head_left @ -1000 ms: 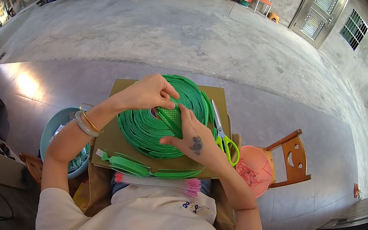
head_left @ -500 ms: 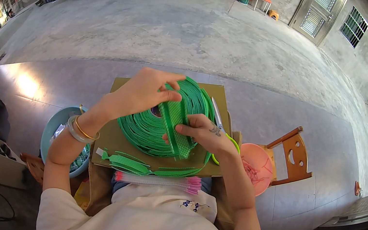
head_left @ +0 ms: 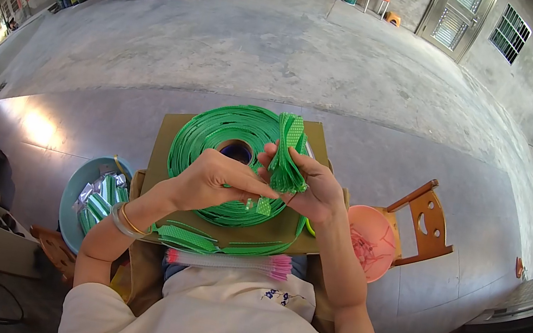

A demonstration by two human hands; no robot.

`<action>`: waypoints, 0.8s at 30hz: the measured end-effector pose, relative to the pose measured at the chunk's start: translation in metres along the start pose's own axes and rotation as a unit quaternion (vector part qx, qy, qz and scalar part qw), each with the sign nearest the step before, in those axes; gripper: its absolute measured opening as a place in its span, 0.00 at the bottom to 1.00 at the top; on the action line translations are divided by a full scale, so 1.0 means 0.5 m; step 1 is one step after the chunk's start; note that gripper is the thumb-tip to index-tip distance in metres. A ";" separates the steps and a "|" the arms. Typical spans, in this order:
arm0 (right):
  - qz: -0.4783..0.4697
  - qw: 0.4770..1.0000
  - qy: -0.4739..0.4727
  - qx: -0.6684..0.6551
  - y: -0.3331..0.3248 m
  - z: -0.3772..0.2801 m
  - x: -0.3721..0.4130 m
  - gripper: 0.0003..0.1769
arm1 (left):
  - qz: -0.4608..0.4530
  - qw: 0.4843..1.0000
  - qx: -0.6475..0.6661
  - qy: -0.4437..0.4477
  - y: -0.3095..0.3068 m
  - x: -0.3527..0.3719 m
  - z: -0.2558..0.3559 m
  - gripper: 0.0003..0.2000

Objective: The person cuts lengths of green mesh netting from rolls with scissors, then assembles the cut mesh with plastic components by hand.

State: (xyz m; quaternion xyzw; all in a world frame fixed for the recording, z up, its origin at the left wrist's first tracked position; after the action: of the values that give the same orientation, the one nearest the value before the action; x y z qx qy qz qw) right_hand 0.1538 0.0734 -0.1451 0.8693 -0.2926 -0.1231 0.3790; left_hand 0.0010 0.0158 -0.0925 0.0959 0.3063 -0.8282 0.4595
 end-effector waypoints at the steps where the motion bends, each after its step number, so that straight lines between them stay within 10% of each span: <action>1: 0.012 1.000 0.001 0.001 0.003 0.002 0.001 0.21 | 0.008 1.000 0.007 0.002 0.002 -0.002 -0.001 0.13; 13: -0.050 0.994 -0.076 -0.058 0.038 -0.008 0.013 0.21 | 0.215 0.941 0.237 -0.105 0.022 0.014 -0.061 0.04; 21: 0.185 0.929 -0.285 0.142 0.062 -0.007 -0.003 0.16 | 0.266 0.936 0.218 -0.075 0.037 0.002 -0.037 0.13; 24: 0.204 0.890 -0.343 0.221 0.066 -0.012 0.000 0.15 | 0.294 0.867 0.401 -0.035 0.046 -0.007 -0.031 0.18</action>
State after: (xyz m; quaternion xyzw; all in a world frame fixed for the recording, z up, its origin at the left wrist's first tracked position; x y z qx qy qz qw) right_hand 0.1429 0.0590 -0.1168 0.7552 -0.5951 -0.2658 0.0695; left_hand 0.0198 0.0184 -0.1129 0.3286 -0.1107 -0.7092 0.6138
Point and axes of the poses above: each hand's wrist, its own x-axis away from the middle knuckle, its own y-axis out of the palm, z = x × y, the point moved 3 cm from there along -x, towards the middle knuckle, and after that the axes turned 13 degrees about x, right-handed, at the moved point
